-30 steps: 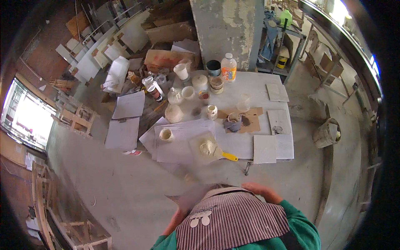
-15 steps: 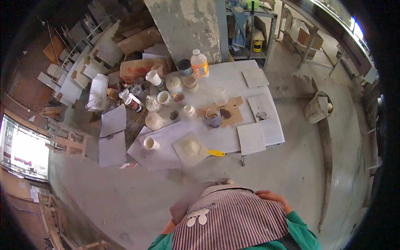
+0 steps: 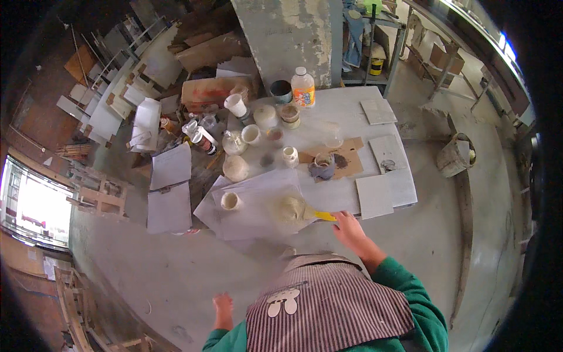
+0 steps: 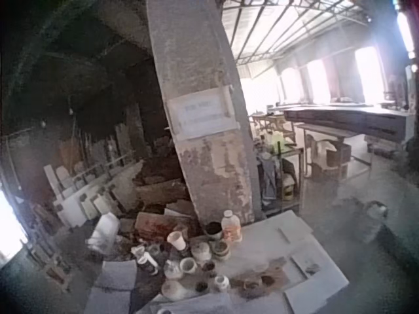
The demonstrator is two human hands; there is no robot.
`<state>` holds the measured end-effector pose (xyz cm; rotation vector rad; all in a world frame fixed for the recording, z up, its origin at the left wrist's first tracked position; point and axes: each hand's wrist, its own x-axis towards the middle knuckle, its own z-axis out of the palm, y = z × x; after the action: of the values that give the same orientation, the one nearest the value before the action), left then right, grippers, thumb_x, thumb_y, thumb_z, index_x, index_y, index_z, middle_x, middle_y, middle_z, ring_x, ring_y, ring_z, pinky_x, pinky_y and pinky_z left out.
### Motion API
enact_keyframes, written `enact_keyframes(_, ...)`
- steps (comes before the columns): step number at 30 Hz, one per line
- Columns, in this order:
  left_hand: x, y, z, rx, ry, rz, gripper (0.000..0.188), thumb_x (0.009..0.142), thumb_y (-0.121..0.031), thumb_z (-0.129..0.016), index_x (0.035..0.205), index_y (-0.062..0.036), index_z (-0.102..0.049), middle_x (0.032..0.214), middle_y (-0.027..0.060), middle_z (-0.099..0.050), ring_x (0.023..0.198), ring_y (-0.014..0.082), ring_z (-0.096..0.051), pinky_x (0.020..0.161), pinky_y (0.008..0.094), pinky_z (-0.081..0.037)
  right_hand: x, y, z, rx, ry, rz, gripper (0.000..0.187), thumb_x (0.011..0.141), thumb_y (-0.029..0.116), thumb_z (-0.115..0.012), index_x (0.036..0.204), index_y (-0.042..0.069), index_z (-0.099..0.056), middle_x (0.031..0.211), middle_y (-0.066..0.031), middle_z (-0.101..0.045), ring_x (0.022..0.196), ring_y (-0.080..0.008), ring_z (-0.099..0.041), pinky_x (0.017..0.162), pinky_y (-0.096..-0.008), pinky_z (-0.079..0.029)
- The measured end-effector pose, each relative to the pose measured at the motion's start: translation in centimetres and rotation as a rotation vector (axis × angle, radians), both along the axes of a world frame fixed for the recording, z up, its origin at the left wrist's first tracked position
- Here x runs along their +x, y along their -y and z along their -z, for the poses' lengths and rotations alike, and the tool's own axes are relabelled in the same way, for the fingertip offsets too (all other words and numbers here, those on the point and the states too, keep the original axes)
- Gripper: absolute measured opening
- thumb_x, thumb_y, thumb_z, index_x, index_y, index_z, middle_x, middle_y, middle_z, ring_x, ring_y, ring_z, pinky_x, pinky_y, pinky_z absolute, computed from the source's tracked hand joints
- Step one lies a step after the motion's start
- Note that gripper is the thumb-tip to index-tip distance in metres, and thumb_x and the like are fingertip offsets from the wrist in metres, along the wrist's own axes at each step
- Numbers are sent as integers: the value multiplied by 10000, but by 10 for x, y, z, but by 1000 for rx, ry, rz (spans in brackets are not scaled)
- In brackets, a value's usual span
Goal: The person mixes a yellow viscous substance on a white tile using a yellow spatula, then walks to a table and adds liquid from a small cup to the mixture, continuing to stir. The person handles the tile and spatula throughout.
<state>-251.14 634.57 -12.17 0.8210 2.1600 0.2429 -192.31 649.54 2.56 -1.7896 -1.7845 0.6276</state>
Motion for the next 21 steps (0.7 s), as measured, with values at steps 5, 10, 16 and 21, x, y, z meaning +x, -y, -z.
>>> enact_keyframes(5, 55, -119, -80, 441, 173, -155, 262, 901, -169, -513, 702, -3, -554, 564, 53, -536, 503, 137, -481, 453, 291, -388, -27, -27, 4, -179, 344, -66, 360, 777, 126, -598, 1130, 68, -557, 1146, -144, -553, 1085, -351, -523, 880, -463, -447)
enact_keyframes(10, 77, -206, -111, 676, 338, -8, 162, 867, -118, -622, 992, -18, -597, 847, 55, -589, 720, 121, -548, 637, 269, -470, -29, -35, -3, -187, 528, -116, 329, 753, 108, -583, 1077, 60, -559, 1108, -141, -573, 1068, -343, -540, 864, -461, -453)
enact_keyframes(16, 101, -266, -114, 747, 183, 403, 634, 723, -117, -777, 1280, -57, -478, 1151, 94, -541, 949, 194, -557, 844, 327, -484, -41, -35, -16, -501, 244, 71, 301, 799, 208, -613, 1036, 22, -597, 931, -162, -663, 847, -320, -631, 720, -417, -499)
enact_keyframes(21, 123, -297, -108, 707, 46, 629, 934, 626, -202, -848, 1397, -59, -339, 1265, 160, -493, 1122, 300, -506, 962, 403, -428, -61, -26, -14, -782, -287, 420, 322, 838, 305, -631, 943, 0, -643, 743, -84, -658, 591, -171, -587, 541, -318, -462)
